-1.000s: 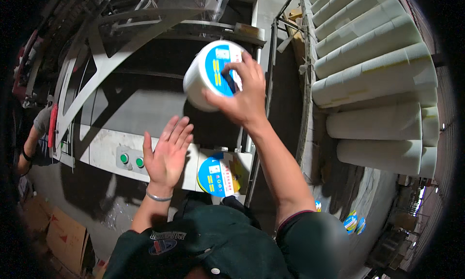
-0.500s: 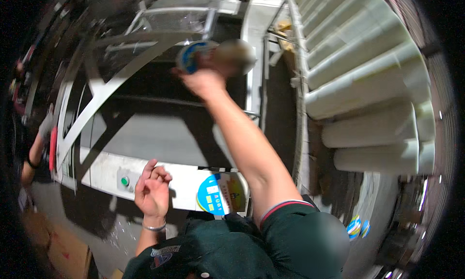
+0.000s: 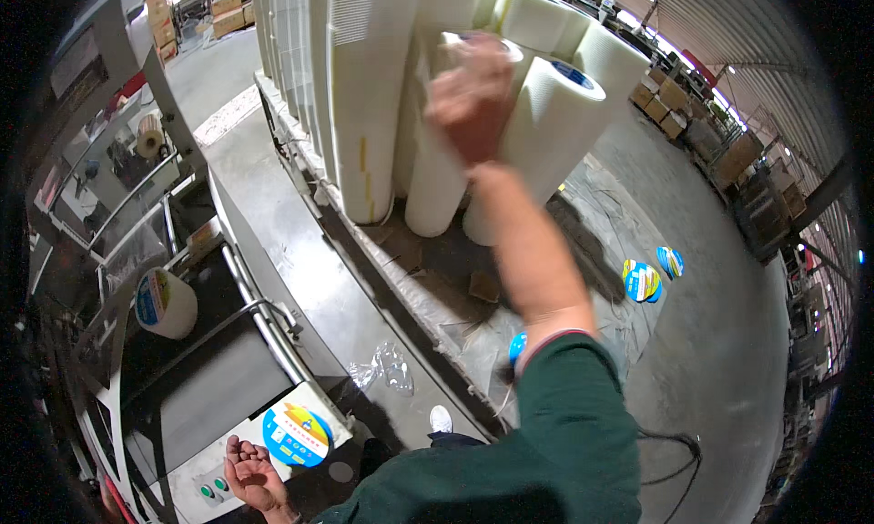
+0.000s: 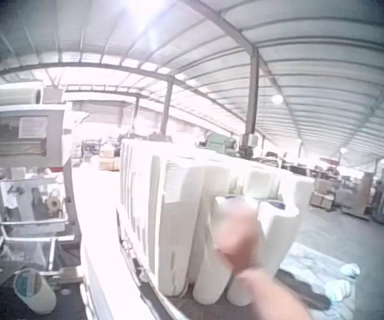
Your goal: Apply circular labels to rolls of building mesh material.
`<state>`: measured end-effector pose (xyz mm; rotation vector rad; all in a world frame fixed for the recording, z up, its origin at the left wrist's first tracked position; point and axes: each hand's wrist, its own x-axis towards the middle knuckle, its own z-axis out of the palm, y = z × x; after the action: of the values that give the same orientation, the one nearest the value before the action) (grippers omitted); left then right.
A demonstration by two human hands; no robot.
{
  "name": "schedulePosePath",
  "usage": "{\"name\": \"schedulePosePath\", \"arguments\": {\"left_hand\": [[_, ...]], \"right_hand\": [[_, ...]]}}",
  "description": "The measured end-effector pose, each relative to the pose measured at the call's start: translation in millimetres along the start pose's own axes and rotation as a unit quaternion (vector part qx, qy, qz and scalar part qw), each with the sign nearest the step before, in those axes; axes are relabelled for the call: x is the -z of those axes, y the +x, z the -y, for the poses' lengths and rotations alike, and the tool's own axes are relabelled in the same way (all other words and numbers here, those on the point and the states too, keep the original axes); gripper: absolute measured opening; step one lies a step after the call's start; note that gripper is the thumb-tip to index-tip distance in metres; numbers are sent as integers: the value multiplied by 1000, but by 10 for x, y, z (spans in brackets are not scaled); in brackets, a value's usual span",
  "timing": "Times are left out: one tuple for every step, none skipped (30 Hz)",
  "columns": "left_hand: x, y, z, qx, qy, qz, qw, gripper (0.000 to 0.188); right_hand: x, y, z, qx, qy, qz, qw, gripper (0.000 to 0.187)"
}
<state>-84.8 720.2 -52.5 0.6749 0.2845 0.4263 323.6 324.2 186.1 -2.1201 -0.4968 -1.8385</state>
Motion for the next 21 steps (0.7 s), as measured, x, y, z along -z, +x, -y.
{"name": "schedulePosePath", "arguments": {"left_hand": [[-110, -62, 48, 11, -1, 0, 1000, 47], [-249, -111, 121, 27, 1, 7, 1000, 45], [-393, -153, 202, 48, 11, 16, 999, 43], [-586, -196, 321, 69, 27, 35, 997, 42], [-881, -282, 428, 79, 82, 44, 993, 39], [-1232, -387, 581, 89, 139, 53, 985, 36], [-1541, -437, 716, 108, 206, 85, 969, 34], [-1844, -478, 880, 125, 273, 121, 946, 32], [-2226, -531, 1049, 106, 333, 193, 917, 33], [-2632, -587, 1222, 76, 388, 261, 881, 35], [-2932, -626, 1347, 4, 429, 327, 842, 40], [-3420, -750, 1606, -77, 454, 386, 799, 46], [-3777, -813, 1719, -165, 487, 416, 750, 53], [-4054, -908, 1730, -220, 501, 411, 729, 61], [-4180, -962, 1823, -262, 501, 414, 714, 69], [-4187, -1006, 1951, -248, 501, 413, 720, 74], [-4124, -1066, 2183, -225, 490, 426, 726, 80], [-4015, -1150, 2213, -91, 439, 423, 787, 85], [-3761, -1136, 2408, -27, 425, 428, 797, 98], [-3668, -1264, 2544, 48, 367, 399, 839, 104], [-3561, -1404, 2629, 124, 310, 361, 871, 111]], "right_hand": [[315, 205, -604, 9, -93, 30, 995, 33], [566, 344, -1102, -7, -204, 71, 976, 41], [774, 358, -1567, -26, -271, 133, 953, 55], [1003, 345, -2073, -55, -310, 259, 913, 62], [1080, 448, -2209, -99, -245, 328, 907, 62], [1206, 612, -2361, -141, -179, 394, 890, 64], [1367, 661, -2504, -187, -114, 457, 862, 65], [1471, 604, -2568, -120, -118, 402, 900, 67], [1646, 599, -2438, -96, -126, 349, 924, 67], [1874, 569, -2215, -75, -133, 294, 943, 67], [2139, 523, -2044, -44, -82, 285, 954, 63], [2425, 434, -1950, -25, -38, 305, 951, 58], [2635, 256, -1728, -39, 2, 344, 938, 50], [2716, 54, -1509, -7, 91, 336, 937, 46], [2860, -155, -1285, -43, 165, 363, 916, 43], [2989, -399, -1100, -134, 286, 393, 864, 42], [3154, -692, -1035, -234, 368, 426, 793, 42], [3266, -957, -1039, -309, 408, 432, 742, 43], [3394, -1247, -1084, -383, 435, 429, 693, 45], [3504, -1518, -1136, -472, 508, 403, 597, 45], [3597, -1811, -1149, -550, 572, 359, 491, 45]]}}
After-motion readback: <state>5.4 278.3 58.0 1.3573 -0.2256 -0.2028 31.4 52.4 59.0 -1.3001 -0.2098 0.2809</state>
